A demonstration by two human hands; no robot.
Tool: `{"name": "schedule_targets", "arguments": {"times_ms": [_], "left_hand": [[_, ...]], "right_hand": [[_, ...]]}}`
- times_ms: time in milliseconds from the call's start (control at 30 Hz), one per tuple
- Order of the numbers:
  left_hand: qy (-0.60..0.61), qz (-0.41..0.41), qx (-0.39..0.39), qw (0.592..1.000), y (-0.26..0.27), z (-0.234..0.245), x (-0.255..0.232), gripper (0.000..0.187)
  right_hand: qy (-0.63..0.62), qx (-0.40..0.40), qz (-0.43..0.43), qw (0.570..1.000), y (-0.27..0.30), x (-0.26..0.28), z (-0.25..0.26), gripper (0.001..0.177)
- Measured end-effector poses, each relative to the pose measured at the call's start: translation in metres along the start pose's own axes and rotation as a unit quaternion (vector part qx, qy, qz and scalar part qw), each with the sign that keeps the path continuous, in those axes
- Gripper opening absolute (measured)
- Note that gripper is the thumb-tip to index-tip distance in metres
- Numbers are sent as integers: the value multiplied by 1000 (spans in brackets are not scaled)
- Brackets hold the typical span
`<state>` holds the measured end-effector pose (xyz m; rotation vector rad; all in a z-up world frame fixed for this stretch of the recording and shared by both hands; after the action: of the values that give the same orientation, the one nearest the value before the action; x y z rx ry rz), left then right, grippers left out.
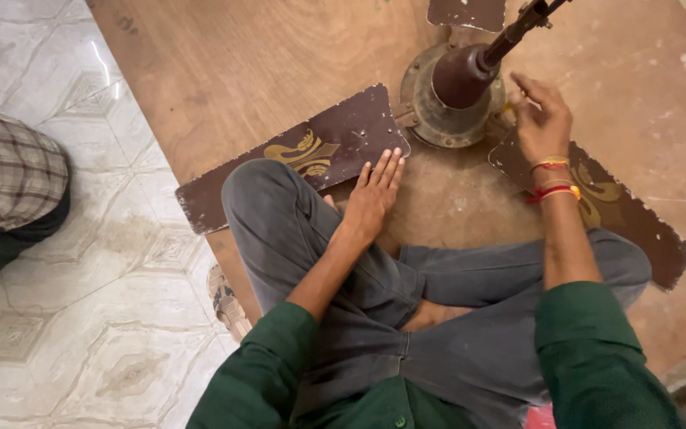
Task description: The person sits on the floor and uses a yellow screwdriver to tighten screws on the central hub of a ceiling fan lying on a wooden board. The person systematically works around the hub, adjusting the fan blades and securing the mounting points.
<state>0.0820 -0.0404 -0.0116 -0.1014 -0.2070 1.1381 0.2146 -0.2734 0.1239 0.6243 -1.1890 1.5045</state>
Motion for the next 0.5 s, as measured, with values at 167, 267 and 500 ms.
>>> {"name": "schedule_targets", "arguments": {"times_ms": [167, 267, 500], "left_hand": [[29, 1, 4, 1000, 1, 1, 3, 74], [26, 1, 17, 1000, 0, 1, 2, 74], [31, -1, 15, 999, -1, 3, 3, 73]], "right_hand": [[99, -109, 47, 988, 2, 3, -1, 31], [97, -112, 72, 986, 5, 2, 1, 33], [106, -69, 87, 988, 7, 2, 2, 30]]}}
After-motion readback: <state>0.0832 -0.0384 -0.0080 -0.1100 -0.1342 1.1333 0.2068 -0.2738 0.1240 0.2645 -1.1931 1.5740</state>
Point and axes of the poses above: each hand's wrist, its own y-axis away from the middle knuckle, its own z-axis out of the back of the hand, x = y × z, the point moved 9 cm from there along -y, towards the middle knuckle, and after that the axes turned 4 degrees about -x, right-handed, at the moved point
